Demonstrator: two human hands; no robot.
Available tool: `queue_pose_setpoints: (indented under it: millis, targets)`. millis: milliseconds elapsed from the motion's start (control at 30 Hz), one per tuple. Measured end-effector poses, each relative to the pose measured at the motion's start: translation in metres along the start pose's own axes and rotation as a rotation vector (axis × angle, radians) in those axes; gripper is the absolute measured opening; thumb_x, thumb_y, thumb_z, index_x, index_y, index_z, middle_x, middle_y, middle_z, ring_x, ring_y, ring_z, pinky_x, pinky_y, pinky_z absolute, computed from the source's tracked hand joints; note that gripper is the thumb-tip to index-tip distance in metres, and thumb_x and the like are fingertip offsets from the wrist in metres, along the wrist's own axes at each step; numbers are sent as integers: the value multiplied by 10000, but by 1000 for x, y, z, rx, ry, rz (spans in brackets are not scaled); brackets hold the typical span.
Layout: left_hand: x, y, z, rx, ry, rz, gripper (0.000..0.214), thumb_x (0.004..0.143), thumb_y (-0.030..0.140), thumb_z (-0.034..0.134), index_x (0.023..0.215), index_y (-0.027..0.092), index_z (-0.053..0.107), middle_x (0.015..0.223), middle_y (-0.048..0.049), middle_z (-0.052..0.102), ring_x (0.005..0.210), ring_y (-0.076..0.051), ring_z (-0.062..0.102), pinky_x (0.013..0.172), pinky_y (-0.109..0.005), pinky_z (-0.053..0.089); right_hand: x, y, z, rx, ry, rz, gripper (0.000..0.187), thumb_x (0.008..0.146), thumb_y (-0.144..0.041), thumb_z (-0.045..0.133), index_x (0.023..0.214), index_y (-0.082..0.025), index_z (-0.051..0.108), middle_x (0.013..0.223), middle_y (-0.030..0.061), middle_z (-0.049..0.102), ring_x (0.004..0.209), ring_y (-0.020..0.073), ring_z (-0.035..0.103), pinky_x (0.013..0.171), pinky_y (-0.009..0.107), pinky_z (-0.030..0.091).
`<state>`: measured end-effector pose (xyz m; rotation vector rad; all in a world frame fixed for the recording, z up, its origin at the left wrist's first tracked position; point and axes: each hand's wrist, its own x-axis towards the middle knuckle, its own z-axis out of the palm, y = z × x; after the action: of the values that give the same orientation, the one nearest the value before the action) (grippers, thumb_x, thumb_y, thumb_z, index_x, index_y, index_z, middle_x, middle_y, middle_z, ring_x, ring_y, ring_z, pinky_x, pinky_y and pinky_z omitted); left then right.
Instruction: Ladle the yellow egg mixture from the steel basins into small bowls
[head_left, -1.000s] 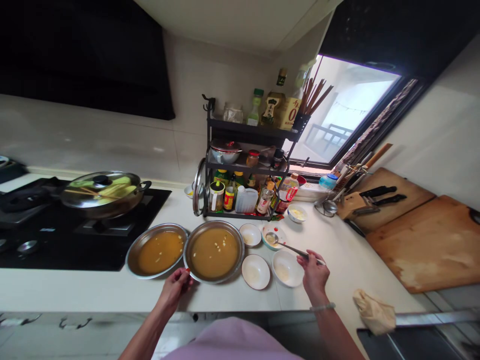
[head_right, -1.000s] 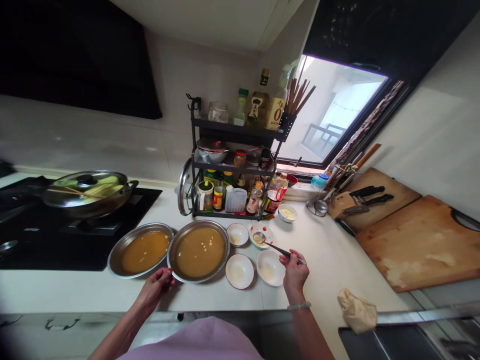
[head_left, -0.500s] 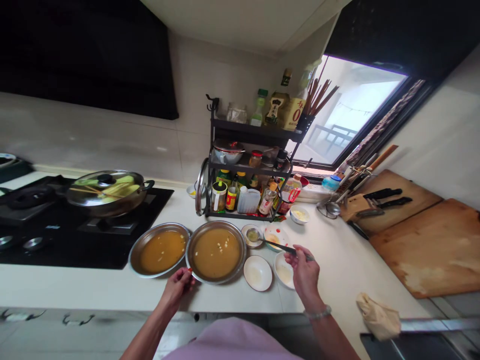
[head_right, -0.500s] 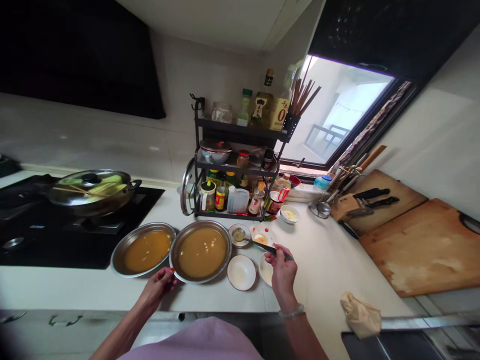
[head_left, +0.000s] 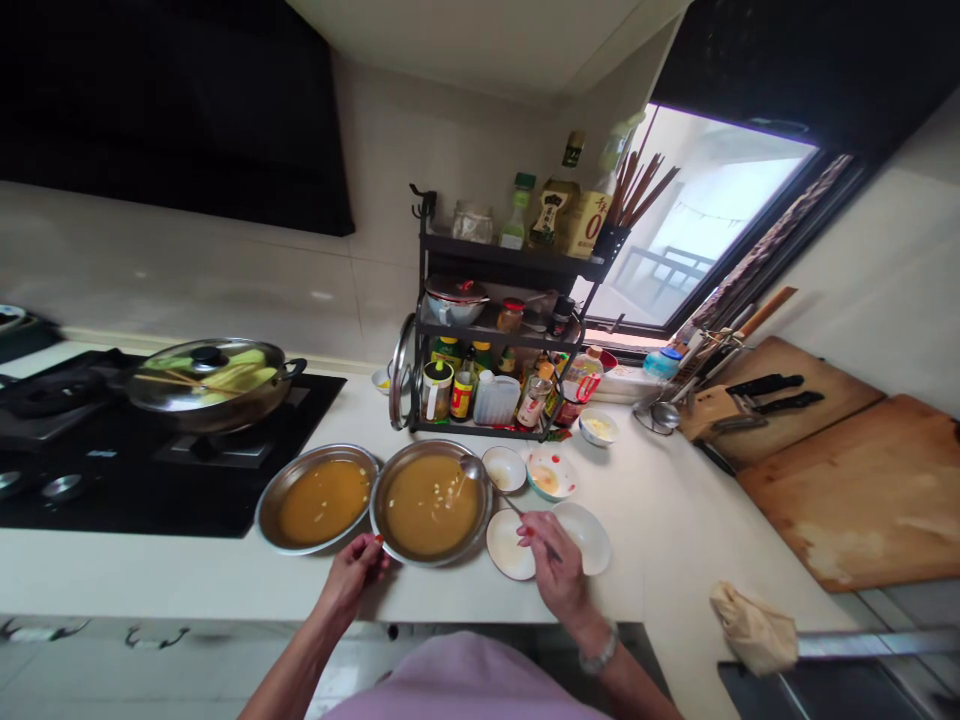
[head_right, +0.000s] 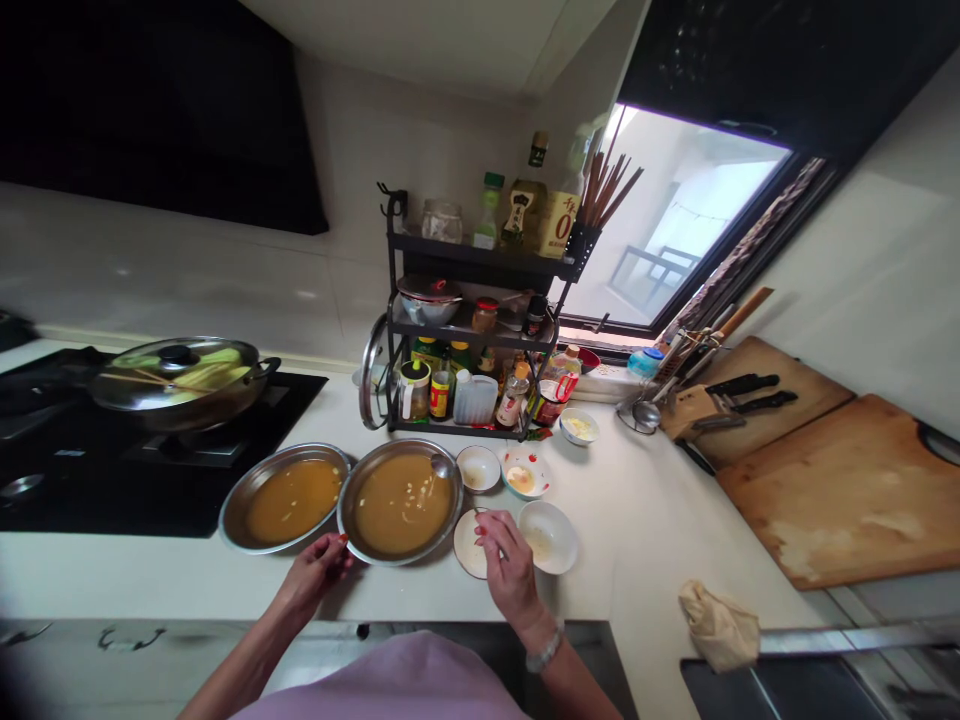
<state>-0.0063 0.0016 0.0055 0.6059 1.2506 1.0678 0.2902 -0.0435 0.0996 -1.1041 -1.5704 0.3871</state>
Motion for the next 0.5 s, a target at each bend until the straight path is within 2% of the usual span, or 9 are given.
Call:
queue_pose_setpoints:
  millis: [100,200,300,367,400,467,500]
  targets:
    - [1,-1,1,22,19,1,420,511,511,744,633,182,514,487,31,561,441,-94,480,467,-209,373,8,10,-21,-44,158,83,217,893,-245,453,1012,-217,632,827,43,640,684,154,640,630,304,565]
    - [2,-4,-1,74,36,29,416,519,525,728,630,183,518,492,25,562,444,-104,486,458,-215,374,14,25,-47,-116,301,191,225,897,-310,449,990,-195,618,817,39,636,656,151,643,620,306,564]
    - [-1,-3,-7,242,215,122,410,555,562,680,654,187,545,488,17,558,453,-140,510,457,-241,393,12,41,-71,-186,351,258,246,891,-349,449,978,-183,609,806,38,632,643,152,648,609,302,568]
    - [-7,3,-8,367,371,216,393,591,556,658,718,194,573,548,-9,611,525,-188,577,500,-272,438,7,53,-83,-213,352,281,250,887,-356,454,978,-178,604,819,40,632,650,151,650,612,302,570]
    - [-11,8,-4,393,405,275,384,610,550,649,749,198,578,598,-23,640,577,-208,608,528,-283,456,4,59,-88,-220,353,291,254,885,-360,455,980,-177,603,826,41,632,654,151,651,610,301,571]
    - [-21,18,12,420,372,350,372,630,529,650,794,201,588,649,-32,662,623,-216,627,580,-295,482,-2,70,-94,-226,356,306,266,883,-370,452,984,-177,605,831,39,630,660,151,650,600,298,573]
    - [-25,22,26,396,293,353,367,633,518,658,797,196,595,641,-29,657,608,-207,621,582,-295,486,-5,76,-95,-225,355,311,272,882,-375,450,985,-179,607,825,36,627,657,149,649,594,297,574]
